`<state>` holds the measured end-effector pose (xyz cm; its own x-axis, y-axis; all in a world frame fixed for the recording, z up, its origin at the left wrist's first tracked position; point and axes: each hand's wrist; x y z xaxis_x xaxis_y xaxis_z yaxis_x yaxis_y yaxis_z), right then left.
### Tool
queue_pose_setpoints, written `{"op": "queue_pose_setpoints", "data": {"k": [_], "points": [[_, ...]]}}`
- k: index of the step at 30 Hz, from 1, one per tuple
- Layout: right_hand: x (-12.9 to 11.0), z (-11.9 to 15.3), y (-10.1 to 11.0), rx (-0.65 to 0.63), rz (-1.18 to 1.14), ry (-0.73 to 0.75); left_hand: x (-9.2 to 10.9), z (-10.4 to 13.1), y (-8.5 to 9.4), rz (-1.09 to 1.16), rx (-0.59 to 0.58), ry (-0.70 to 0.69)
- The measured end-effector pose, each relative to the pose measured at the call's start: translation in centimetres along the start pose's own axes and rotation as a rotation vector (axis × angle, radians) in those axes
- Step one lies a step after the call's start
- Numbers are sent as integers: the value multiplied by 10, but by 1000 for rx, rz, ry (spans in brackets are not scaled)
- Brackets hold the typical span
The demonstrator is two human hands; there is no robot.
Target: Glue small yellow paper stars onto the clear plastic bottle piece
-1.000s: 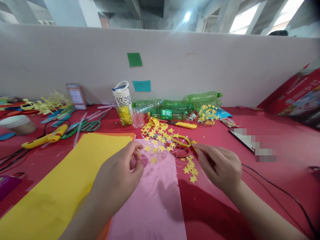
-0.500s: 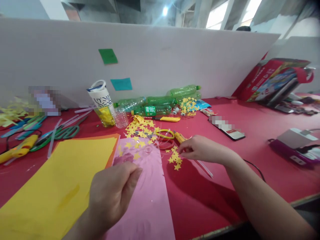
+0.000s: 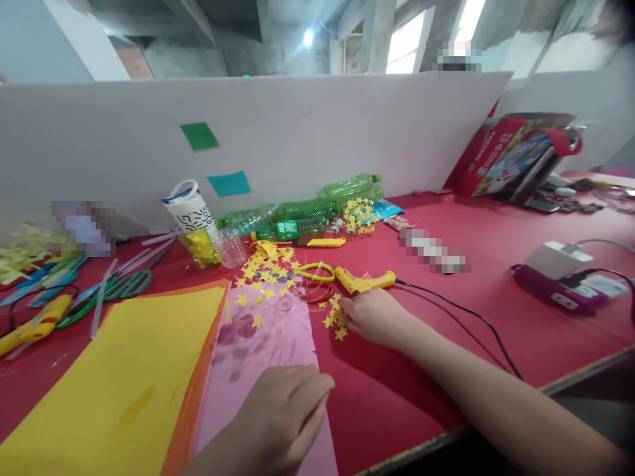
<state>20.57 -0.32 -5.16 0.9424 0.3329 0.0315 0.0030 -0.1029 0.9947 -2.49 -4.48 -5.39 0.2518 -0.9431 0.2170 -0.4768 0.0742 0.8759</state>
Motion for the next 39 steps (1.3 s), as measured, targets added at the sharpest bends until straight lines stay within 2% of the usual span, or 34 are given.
{"op": "queue_pose_setpoints", "data": {"k": [4,8,12,17,25,29,32,35,39], "points": [[0,-2,-9,-93,17,-6,0,-4,-2,68,23,36],[1,-2,-11,-149,25,-25,-2,-4,-3,92,-21,116],[6,1,1,-124,0,5,-4,-4,-4,121,-31,154],[9,6,11,-122,-71,135,-6,-6,-6,167,-71,151],[0,7,3,-114,-155,170,-7,-5,-6,226,-122,204],[2,5,3,-122,-270,128,-7,-6,-7,248,-128,280],[3,6,11,-141,-396,109,-6,-9,-9,304,-85,407],[-2,10,19,-190,-531,154,-4,-11,-11,387,-27,539],[-15,14,22,-239,-744,230,-2,-12,-12,418,28,550]]}}
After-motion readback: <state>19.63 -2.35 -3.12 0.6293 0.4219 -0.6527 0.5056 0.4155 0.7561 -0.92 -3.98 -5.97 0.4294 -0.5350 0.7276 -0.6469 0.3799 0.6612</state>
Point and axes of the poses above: each hand's wrist, its own z-axis away from the middle knuckle, its own y-axis out of the back of the hand, x = y × z, and after that the axes turned 7 degrees about -y, right-handed
